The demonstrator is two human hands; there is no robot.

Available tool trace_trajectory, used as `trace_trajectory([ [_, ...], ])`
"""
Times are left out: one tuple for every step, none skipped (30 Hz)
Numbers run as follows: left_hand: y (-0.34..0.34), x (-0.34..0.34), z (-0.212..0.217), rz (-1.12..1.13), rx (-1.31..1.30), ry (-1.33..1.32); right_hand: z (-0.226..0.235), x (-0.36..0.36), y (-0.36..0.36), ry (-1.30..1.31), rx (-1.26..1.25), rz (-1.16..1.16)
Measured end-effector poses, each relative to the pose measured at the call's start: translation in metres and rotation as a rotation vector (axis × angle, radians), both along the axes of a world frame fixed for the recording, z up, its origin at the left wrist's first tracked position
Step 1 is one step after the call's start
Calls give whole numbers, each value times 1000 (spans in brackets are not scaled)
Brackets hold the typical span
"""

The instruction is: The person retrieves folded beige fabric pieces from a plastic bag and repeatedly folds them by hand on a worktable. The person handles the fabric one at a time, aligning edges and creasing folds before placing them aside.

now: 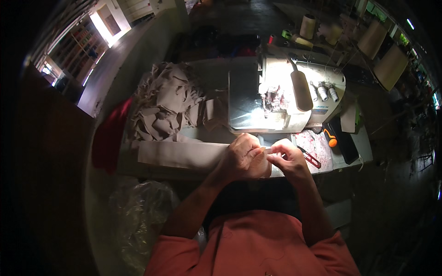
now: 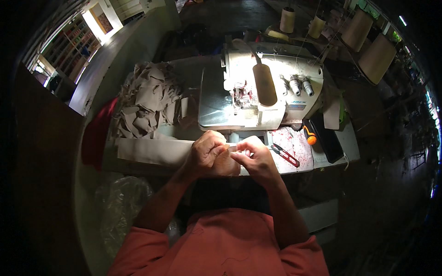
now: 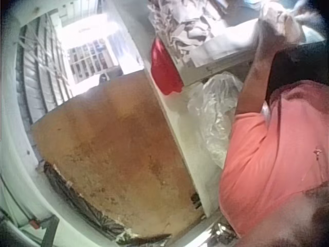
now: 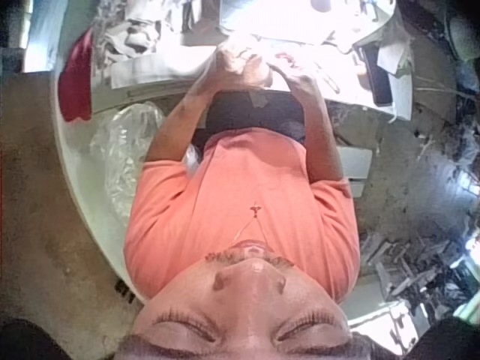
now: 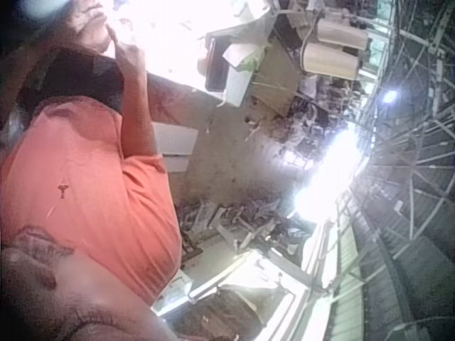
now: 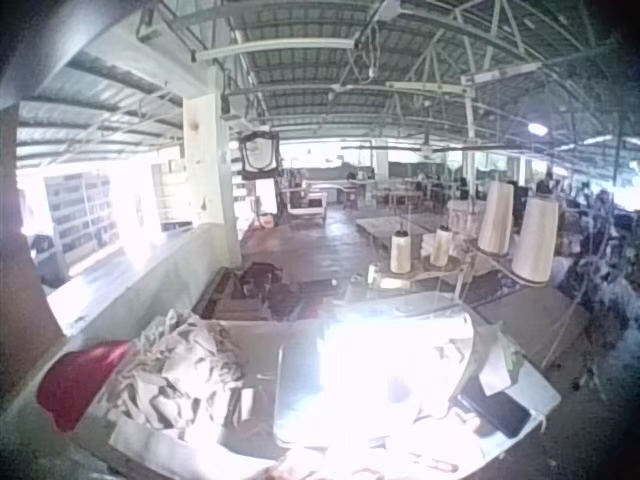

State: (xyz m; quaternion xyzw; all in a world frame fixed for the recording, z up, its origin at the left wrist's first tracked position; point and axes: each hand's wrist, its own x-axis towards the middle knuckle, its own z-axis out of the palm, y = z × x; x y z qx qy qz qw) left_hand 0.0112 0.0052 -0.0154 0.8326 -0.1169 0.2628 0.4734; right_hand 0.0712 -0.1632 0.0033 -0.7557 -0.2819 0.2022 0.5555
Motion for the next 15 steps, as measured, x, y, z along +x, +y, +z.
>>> trace_trajectory([
  [-3,-3,4,94,64,-97,3,-1,4,-115,-75,-18],
  [-8,-7,12,191,132,-196,8,-2,8,-155,-47,-57],
  [-13,-15,21,291,200,-294,16,-4,11,-194,-18,-93],
  [-20,-36,34,210,228,-216,24,-7,15,-228,10,-120],
  [-25,-58,42,132,252,-131,35,-11,19,-206,29,-109],
  [-26,-66,29,-106,30,34,42,-15,21,-149,54,-97],
  [-25,-71,10,-326,-187,180,47,-20,24,68,222,-26],
  [-18,-76,7,-445,-834,380,50,-23,25,298,381,53],
  [-10,-80,5,-432,-1555,430,54,-25,25,219,424,55],
  [0,-79,22,-109,-1724,134,53,-26,23,142,355,-8],
  [28,-79,23,80,-1736,-53,52,-24,18,250,449,63],
  [58,-82,17,195,-1684,-137,48,-22,13,355,536,128],
  [92,-91,8,92,-1508,-296,42,-21,12,438,522,69],
  [114,-95,11,200,-1563,-379,35,-20,9,513,501,-11],
  [126,-96,14,307,-1613,-458,29,-18,8,589,482,-96],
])
